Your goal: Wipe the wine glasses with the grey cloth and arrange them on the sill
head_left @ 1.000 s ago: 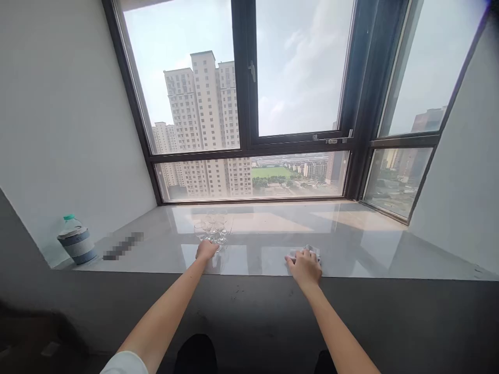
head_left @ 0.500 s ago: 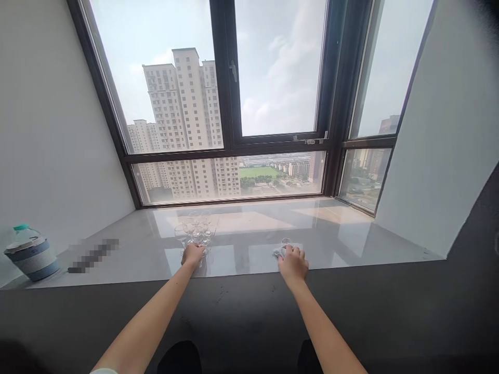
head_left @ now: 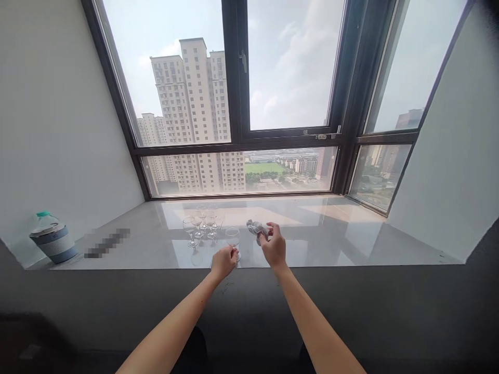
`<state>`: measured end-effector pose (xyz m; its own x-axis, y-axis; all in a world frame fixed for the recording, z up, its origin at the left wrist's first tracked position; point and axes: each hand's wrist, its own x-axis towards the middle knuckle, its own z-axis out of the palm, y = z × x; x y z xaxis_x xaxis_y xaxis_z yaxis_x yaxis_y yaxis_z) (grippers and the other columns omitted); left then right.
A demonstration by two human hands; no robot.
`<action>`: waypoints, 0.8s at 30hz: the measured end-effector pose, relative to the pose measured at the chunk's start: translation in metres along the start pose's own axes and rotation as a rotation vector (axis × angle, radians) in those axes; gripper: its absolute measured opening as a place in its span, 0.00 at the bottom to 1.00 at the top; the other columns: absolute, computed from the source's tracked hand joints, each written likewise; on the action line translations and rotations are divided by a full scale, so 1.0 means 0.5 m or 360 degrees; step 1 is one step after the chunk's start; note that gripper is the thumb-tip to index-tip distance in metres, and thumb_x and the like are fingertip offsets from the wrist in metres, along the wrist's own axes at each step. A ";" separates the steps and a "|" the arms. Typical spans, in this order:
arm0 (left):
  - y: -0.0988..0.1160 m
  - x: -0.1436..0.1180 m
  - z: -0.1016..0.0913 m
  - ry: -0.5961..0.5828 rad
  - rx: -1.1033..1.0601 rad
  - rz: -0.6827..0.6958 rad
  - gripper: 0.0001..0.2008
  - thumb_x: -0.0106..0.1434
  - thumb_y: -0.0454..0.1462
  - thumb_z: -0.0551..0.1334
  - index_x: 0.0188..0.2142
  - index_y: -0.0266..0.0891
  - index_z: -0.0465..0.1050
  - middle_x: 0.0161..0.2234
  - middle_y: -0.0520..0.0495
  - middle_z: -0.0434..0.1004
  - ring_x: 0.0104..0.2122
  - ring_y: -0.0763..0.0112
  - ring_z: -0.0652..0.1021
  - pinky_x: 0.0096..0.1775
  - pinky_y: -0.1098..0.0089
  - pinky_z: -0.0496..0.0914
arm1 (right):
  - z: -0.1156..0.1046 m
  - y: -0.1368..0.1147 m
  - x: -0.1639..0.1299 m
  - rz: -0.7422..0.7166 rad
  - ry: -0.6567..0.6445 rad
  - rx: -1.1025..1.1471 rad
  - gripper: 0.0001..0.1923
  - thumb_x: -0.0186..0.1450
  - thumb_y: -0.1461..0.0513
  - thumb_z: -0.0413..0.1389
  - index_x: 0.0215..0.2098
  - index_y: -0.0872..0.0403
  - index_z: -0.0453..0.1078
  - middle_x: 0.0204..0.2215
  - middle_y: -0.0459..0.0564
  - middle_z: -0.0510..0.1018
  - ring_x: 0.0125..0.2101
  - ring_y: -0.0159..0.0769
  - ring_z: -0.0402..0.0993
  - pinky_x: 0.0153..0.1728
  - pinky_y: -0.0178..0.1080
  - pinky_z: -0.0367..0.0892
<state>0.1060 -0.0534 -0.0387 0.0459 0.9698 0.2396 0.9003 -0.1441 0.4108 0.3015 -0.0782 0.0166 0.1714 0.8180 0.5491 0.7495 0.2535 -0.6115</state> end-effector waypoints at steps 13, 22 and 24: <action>0.009 -0.018 0.002 0.0116 0.0231 0.0041 0.09 0.64 0.37 0.53 0.33 0.39 0.70 0.31 0.45 0.75 0.32 0.66 0.75 0.31 0.71 0.57 | 0.064 -0.149 0.016 -0.0422 -0.0161 0.0016 0.27 0.67 0.63 0.44 0.64 0.52 0.46 0.44 0.54 0.74 0.43 0.38 0.70 0.37 0.35 0.63; 0.003 -0.014 0.001 -0.0010 0.0232 0.0032 0.10 0.62 0.36 0.56 0.39 0.39 0.75 0.36 0.41 0.79 0.36 0.61 0.77 0.35 0.69 0.63 | 0.085 -0.188 0.022 -0.0443 -0.0361 -0.0227 0.27 0.66 0.62 0.46 0.63 0.54 0.52 0.39 0.55 0.77 0.39 0.41 0.72 0.38 0.39 0.63; 0.002 -0.014 0.001 -0.0030 0.0230 0.0025 0.11 0.63 0.37 0.56 0.39 0.38 0.76 0.37 0.40 0.79 0.38 0.58 0.77 0.36 0.68 0.64 | 0.084 -0.195 0.024 -0.0516 -0.0427 -0.0310 0.28 0.66 0.61 0.45 0.64 0.54 0.50 0.37 0.54 0.78 0.39 0.41 0.73 0.44 0.41 0.62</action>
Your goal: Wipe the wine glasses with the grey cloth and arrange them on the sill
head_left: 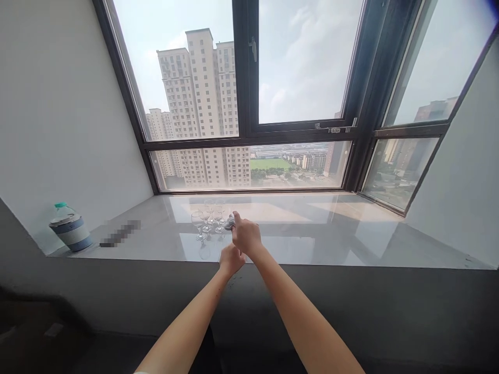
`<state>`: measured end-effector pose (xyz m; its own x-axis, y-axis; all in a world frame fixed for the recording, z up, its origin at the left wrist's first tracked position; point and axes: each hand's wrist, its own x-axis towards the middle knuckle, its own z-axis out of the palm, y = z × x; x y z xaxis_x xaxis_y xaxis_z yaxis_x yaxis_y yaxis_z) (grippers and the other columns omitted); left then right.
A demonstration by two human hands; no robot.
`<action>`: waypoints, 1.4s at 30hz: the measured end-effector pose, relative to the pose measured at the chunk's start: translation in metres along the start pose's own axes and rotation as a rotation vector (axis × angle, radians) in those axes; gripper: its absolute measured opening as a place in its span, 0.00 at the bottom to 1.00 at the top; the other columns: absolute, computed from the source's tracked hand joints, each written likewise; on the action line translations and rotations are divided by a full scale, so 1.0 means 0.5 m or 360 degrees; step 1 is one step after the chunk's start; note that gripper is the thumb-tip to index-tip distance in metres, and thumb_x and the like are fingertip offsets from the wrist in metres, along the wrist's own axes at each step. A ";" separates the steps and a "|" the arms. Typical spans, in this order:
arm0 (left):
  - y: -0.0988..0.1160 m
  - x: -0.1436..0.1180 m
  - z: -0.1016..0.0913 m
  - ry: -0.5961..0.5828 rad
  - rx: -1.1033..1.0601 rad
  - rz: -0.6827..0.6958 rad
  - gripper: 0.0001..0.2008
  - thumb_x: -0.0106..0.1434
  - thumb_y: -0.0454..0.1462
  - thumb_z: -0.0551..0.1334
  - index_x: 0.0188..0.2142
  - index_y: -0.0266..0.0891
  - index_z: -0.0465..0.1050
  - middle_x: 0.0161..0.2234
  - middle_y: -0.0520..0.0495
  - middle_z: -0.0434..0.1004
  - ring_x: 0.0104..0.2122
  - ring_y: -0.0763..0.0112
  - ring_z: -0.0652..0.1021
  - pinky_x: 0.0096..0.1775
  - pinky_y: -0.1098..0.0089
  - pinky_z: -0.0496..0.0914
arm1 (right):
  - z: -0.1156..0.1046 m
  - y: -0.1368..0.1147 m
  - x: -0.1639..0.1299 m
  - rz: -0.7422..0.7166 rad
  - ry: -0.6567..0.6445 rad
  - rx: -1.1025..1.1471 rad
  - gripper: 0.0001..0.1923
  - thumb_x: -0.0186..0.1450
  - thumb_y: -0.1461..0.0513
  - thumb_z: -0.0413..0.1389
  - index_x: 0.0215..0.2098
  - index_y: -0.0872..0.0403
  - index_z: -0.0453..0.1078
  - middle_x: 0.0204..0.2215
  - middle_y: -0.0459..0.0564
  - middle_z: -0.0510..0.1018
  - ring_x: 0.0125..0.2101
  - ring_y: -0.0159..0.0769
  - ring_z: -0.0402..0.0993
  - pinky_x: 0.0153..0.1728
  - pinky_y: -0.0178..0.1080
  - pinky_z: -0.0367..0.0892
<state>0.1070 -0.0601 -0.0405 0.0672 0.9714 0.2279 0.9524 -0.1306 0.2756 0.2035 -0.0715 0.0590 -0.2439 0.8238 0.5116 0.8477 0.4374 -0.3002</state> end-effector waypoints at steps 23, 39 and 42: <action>0.005 0.000 -0.006 -0.0062 0.0033 0.0016 0.18 0.64 0.39 0.52 0.51 0.40 0.70 0.43 0.42 0.78 0.41 0.57 0.77 0.42 0.65 0.67 | 0.000 -0.020 0.053 -0.0073 -0.0616 -0.0227 0.53 0.61 0.35 0.39 0.68 0.67 0.41 0.41 0.62 0.79 0.52 0.50 0.68 0.56 0.46 0.52; 0.007 -0.004 -0.010 -0.0019 -0.0028 -0.0015 0.16 0.63 0.39 0.54 0.48 0.40 0.72 0.41 0.40 0.78 0.40 0.57 0.76 0.37 0.67 0.64 | 0.025 -0.018 0.042 -0.0079 -0.0386 -0.0285 0.38 0.70 0.46 0.31 0.67 0.65 0.44 0.35 0.60 0.80 0.42 0.46 0.73 0.47 0.45 0.57; 0.005 -0.005 -0.008 -0.0023 -0.0041 0.0001 0.14 0.63 0.38 0.53 0.43 0.38 0.74 0.36 0.40 0.78 0.36 0.58 0.76 0.34 0.68 0.63 | 0.029 -0.015 0.038 -0.0104 -0.0357 -0.0297 0.33 0.71 0.52 0.33 0.68 0.65 0.43 0.34 0.58 0.80 0.39 0.44 0.74 0.47 0.45 0.57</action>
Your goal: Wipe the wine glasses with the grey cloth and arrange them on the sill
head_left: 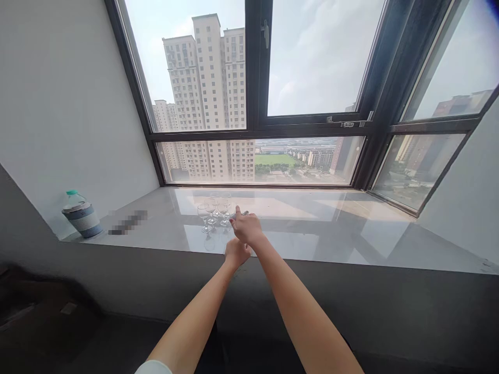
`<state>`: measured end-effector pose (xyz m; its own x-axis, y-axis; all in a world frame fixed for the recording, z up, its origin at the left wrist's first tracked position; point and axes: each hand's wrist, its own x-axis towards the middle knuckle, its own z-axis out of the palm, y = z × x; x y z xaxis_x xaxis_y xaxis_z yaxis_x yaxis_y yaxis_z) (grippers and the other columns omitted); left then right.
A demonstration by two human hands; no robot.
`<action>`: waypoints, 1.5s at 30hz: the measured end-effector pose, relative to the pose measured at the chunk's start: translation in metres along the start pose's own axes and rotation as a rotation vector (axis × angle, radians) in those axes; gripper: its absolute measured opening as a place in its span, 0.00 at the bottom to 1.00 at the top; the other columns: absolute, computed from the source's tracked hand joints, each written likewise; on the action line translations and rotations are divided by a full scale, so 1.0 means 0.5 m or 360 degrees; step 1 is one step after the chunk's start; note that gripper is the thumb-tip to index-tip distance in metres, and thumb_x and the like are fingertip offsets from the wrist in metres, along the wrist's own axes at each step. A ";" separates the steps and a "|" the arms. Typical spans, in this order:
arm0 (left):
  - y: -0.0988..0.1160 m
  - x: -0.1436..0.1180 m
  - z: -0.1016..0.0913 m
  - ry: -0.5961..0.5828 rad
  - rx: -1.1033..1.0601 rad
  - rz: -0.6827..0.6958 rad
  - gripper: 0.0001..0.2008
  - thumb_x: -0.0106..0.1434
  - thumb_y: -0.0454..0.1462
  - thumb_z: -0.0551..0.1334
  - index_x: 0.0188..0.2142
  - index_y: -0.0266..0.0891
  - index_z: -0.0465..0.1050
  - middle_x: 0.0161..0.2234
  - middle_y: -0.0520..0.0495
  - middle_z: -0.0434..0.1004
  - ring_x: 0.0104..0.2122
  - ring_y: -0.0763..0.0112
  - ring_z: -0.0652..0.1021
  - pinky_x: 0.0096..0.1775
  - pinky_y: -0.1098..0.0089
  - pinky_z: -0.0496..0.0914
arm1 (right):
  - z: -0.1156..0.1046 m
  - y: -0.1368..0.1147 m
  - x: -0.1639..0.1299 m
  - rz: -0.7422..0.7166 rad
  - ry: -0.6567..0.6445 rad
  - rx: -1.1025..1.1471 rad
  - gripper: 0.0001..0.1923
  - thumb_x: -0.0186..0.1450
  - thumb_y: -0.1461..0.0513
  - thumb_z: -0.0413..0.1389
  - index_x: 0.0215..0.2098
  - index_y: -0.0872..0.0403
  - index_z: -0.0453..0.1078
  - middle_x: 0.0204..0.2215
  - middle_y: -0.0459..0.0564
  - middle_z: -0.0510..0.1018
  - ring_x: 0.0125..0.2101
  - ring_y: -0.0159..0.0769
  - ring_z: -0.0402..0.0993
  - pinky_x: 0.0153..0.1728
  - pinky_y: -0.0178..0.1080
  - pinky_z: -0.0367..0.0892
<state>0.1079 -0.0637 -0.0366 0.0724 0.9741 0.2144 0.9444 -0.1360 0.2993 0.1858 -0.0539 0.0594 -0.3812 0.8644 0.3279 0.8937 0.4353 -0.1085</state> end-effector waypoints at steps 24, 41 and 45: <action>-0.028 0.035 0.018 0.0270 -0.0687 -0.0185 0.12 0.64 0.41 0.54 0.28 0.39 0.71 0.31 0.46 0.76 0.33 0.67 0.75 0.33 0.71 0.62 | -0.025 0.072 -0.045 0.0310 0.0451 0.0433 0.30 0.72 0.57 0.31 0.69 0.58 0.29 0.51 0.61 0.73 0.46 0.45 0.72 0.39 0.40 0.64; -0.094 0.061 0.016 0.0518 -0.1304 -0.0435 0.19 0.57 0.50 0.58 0.19 0.39 0.64 0.15 0.56 0.60 0.19 0.76 0.63 0.24 0.75 0.58 | 0.116 0.022 -0.112 0.0451 0.0211 0.0671 0.29 0.72 0.56 0.34 0.68 0.57 0.36 0.44 0.57 0.77 0.41 0.40 0.75 0.36 0.35 0.64; -0.088 0.061 0.016 0.0512 -0.1272 -0.0442 0.19 0.57 0.50 0.59 0.19 0.40 0.63 0.15 0.56 0.60 0.20 0.76 0.64 0.24 0.74 0.57 | 0.088 0.129 -0.146 0.0501 0.0251 0.0466 0.34 0.70 0.53 0.40 0.68 0.56 0.34 0.43 0.55 0.77 0.38 0.42 0.75 0.37 0.38 0.64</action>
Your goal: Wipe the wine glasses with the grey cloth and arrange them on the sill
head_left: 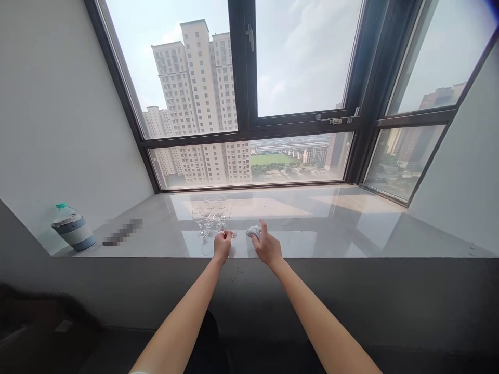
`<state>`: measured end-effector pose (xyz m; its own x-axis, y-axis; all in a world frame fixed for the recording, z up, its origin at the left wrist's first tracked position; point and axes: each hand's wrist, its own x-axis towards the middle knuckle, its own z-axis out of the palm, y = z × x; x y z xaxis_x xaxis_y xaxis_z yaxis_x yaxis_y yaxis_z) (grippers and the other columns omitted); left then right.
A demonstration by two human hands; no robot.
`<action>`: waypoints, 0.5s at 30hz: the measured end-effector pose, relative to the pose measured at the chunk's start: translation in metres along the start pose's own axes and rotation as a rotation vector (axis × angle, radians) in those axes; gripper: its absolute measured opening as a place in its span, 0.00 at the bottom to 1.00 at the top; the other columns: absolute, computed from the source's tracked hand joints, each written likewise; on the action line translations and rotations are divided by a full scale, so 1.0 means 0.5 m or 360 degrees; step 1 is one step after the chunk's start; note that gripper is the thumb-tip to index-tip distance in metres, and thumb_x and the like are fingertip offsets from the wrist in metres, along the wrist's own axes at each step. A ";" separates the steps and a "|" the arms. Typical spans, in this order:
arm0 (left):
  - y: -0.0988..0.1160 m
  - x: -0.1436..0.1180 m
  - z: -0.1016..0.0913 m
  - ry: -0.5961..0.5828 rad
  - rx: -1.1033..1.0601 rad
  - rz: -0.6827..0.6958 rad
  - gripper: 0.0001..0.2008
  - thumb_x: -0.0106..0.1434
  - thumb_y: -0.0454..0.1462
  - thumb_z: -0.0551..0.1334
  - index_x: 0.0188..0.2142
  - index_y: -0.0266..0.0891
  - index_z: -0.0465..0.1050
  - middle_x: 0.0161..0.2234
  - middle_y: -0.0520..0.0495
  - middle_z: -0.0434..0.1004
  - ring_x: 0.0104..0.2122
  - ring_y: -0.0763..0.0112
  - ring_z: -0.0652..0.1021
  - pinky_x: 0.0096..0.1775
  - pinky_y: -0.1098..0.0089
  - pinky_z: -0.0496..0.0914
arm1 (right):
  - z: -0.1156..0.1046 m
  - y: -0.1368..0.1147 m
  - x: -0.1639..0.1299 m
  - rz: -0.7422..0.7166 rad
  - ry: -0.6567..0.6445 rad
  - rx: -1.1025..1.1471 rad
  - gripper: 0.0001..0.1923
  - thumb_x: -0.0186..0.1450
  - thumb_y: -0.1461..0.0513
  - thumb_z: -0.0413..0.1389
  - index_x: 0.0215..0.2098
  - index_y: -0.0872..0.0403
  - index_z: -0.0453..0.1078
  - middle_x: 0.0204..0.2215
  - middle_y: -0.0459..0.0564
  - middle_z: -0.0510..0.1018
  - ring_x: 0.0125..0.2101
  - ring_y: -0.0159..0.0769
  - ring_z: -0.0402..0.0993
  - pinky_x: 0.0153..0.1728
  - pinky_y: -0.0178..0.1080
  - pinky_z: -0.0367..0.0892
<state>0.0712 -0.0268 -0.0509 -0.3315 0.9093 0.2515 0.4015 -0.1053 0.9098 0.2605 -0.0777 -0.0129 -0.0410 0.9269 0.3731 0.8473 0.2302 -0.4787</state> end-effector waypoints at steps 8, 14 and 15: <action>0.002 0.003 0.003 0.0001 0.0123 0.0073 0.18 0.58 0.48 0.57 0.18 0.42 0.60 0.16 0.54 0.62 0.20 0.75 0.64 0.24 0.73 0.56 | -0.129 0.231 0.007 0.0262 0.0407 -0.0467 0.35 0.64 0.66 0.44 0.68 0.55 0.41 0.61 0.64 0.57 0.60 0.53 0.50 0.58 0.58 0.43; 0.004 0.004 0.008 -0.0023 0.0309 0.0153 0.17 0.58 0.48 0.56 0.19 0.41 0.64 0.19 0.51 0.69 0.22 0.70 0.69 0.26 0.72 0.58 | -0.129 0.327 0.016 0.0467 0.0446 -0.0479 0.27 0.65 0.65 0.42 0.62 0.57 0.53 0.51 0.62 0.67 0.52 0.49 0.59 0.48 0.47 0.59; 0.004 0.004 0.009 -0.0021 0.0345 0.0160 0.18 0.58 0.49 0.56 0.19 0.41 0.63 0.19 0.50 0.69 0.22 0.70 0.69 0.26 0.72 0.58 | -0.124 0.336 0.019 0.0499 0.0445 -0.0462 0.26 0.65 0.64 0.43 0.62 0.56 0.54 0.50 0.61 0.68 0.51 0.48 0.60 0.48 0.46 0.59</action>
<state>0.0752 -0.0232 -0.0501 -0.2696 0.9040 0.3318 0.6064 -0.1083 0.7878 0.4352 -0.0485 -0.0407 0.3483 0.8144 0.4642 0.9100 -0.1750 -0.3759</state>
